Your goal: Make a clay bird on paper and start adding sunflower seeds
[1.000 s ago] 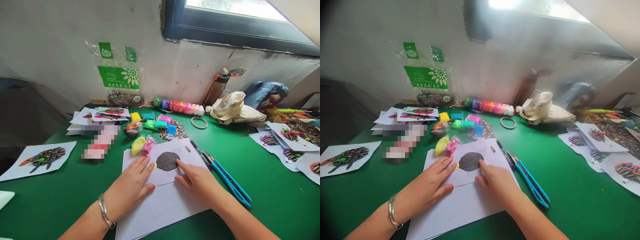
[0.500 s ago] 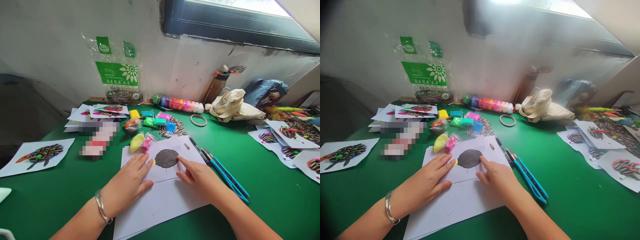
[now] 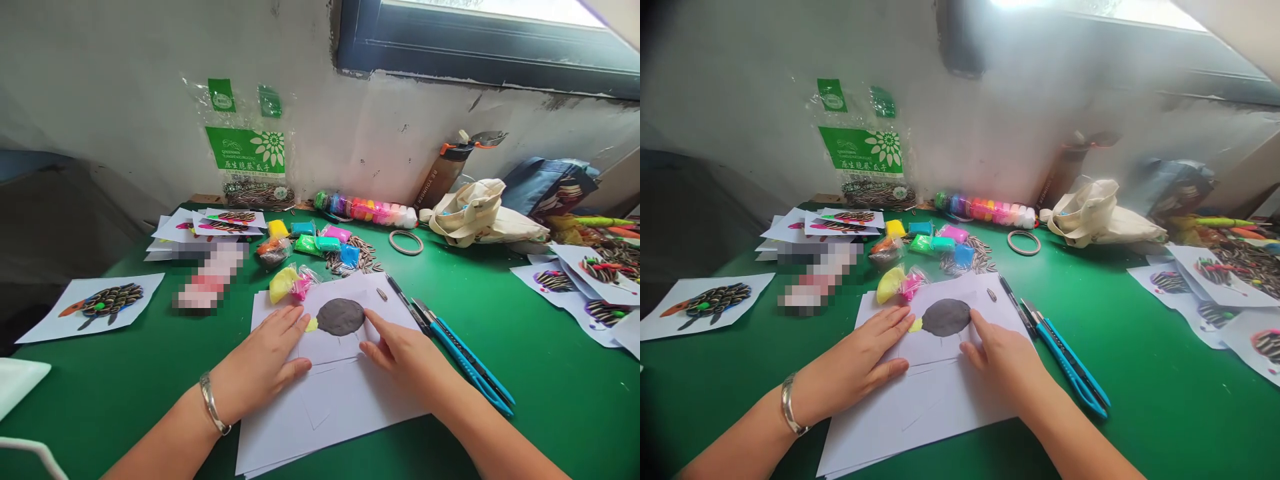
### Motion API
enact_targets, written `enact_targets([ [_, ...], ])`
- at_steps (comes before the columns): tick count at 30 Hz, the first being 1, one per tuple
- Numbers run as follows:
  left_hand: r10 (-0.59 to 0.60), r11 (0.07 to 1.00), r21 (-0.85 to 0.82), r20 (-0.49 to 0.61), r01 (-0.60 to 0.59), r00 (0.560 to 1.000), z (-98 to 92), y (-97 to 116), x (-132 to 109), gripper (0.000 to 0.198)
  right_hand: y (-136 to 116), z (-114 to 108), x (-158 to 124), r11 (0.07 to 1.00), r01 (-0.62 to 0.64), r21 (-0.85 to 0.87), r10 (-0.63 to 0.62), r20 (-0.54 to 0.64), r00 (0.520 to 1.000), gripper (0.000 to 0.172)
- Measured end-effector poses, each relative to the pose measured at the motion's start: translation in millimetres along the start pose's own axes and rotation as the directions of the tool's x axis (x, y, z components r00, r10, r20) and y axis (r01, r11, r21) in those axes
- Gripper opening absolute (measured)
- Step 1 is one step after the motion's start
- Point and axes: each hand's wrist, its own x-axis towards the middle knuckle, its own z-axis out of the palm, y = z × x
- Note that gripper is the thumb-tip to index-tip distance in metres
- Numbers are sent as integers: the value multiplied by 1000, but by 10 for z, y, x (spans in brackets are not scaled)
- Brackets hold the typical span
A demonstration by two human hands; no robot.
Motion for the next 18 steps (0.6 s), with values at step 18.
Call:
enact_targets([
  [18,-47,999,-14,50,48,998,-32,5,-5,59,-461,-3,85,891,429,-149,-454,-254,854,40],
])
